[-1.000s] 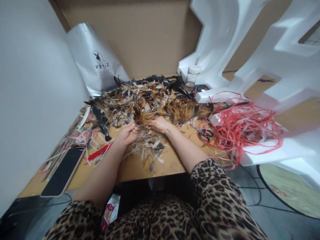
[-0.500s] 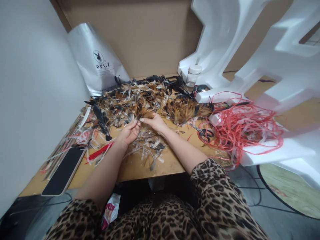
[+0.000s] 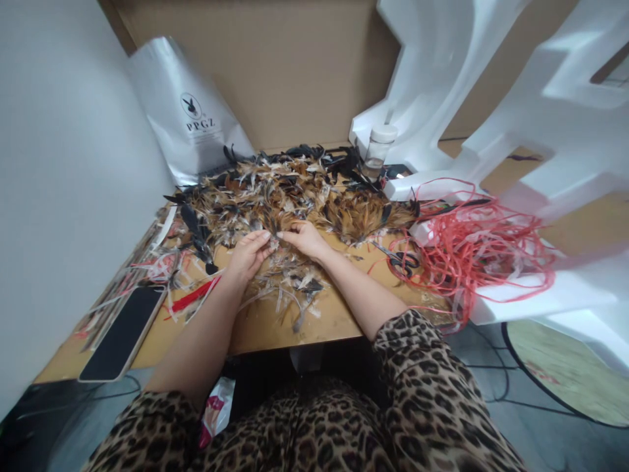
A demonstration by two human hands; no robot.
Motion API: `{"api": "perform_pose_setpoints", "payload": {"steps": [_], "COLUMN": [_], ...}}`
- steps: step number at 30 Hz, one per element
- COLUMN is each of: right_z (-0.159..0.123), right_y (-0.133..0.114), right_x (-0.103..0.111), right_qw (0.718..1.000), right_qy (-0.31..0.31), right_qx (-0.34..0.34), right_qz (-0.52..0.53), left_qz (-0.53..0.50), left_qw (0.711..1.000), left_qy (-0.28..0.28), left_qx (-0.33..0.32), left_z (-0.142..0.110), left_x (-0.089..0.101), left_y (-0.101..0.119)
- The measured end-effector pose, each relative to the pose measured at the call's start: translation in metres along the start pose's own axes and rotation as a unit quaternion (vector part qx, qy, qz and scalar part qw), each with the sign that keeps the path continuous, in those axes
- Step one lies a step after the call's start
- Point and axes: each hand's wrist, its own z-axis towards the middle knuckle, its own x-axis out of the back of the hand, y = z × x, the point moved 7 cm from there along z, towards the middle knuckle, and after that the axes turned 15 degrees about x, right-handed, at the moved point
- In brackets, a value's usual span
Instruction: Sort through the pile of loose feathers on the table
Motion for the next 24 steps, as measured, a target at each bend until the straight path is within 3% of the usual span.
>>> {"api": "perform_pose_setpoints", "payload": {"steps": [6,10,15,24], "right_z": [-0.001,-0.002,-0.004,-0.002], "right_y": [0.000,0.002,0.000,-0.002], "right_x": [-0.004,-0.007,-0.009,0.001], "right_qw": [1.000,0.999,0.997,0.998], "right_qy": [-0.015,-0.043,-0.067,-0.008], "right_qx": [0.001,0.001,-0.010,-0.030], "right_qz": [-0.005,-0.017,-0.022,-0.062], "left_qz": [-0.046,-0.020,0.039,0.152], "left_qw": [0.997,0.996,0.999,0.987], "left_qy": [-0.051,-0.062,-0.019,0.016], "left_qx": [0.048,0.064,0.018,-0.058], "left_z": [0.003,0.005,0.005,0.000], "left_x": [-0.002,-0.001,0.001,-0.004], "left_y": [-0.006,-0.012,-0.009,0.005]}}
